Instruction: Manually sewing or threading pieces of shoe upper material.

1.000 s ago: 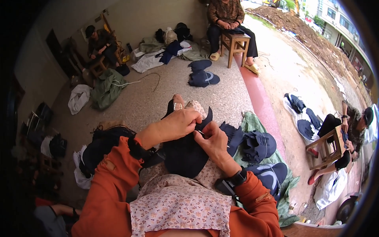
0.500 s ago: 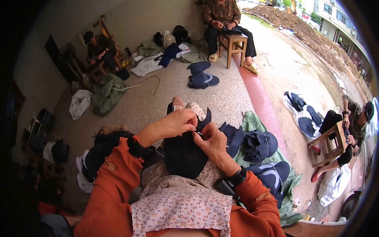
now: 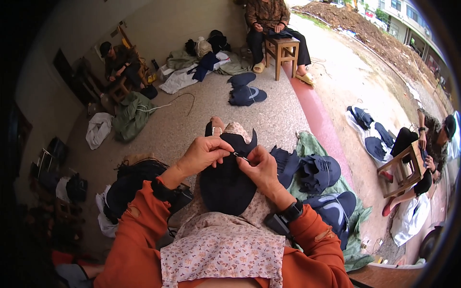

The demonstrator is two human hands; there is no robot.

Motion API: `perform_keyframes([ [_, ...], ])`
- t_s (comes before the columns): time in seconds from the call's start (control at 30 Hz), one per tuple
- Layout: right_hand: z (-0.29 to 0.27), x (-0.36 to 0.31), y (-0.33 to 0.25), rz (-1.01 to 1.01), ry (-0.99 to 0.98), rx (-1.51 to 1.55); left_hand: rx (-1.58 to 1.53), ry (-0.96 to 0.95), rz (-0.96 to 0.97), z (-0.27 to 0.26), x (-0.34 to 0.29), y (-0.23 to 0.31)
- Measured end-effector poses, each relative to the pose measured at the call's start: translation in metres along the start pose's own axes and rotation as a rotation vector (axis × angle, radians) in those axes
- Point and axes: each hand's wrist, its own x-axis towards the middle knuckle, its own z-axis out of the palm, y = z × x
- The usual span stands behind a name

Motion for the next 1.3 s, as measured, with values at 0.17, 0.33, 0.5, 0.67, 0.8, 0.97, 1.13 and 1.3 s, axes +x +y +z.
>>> perform_keyframes([
  [0.17, -0.003, 0.002, -0.001, 0.021, -0.050, 0.219, 0.035, 0.089, 0.089, 0.010, -0.001, 0.000],
  [0.33, -0.004, 0.003, 0.004, 0.013, -0.080, 0.322, 0.099, 0.097, 0.086, 0.014, 0.001, -0.001],
  [0.5, -0.005, 0.004, 0.004, 0.001, -0.101, 0.332, 0.095, 0.073, 0.094, 0.015, 0.002, 0.002],
  [0.67, -0.007, 0.008, 0.007, 0.001, -0.134, 0.292, 0.072, 0.060, 0.125, 0.016, 0.003, -0.001],
  [0.8, -0.008, 0.007, 0.009, 0.007, -0.147, 0.284, 0.052, 0.066, 0.176, 0.017, 0.005, -0.006],
  [0.97, -0.010, 0.007, 0.007, 0.012, -0.161, 0.279, 0.112, 0.059, 0.203, 0.017, 0.003, -0.002],
  [1.13, -0.010, 0.006, 0.003, 0.018, -0.187, 0.305, 0.153, 0.111, 0.283, 0.021, 0.005, 0.001],
  [1.3, -0.017, 0.004, 0.005, 0.034, -0.220, 0.322, 0.241, -0.025, 0.325, 0.019, 0.010, 0.012],
])
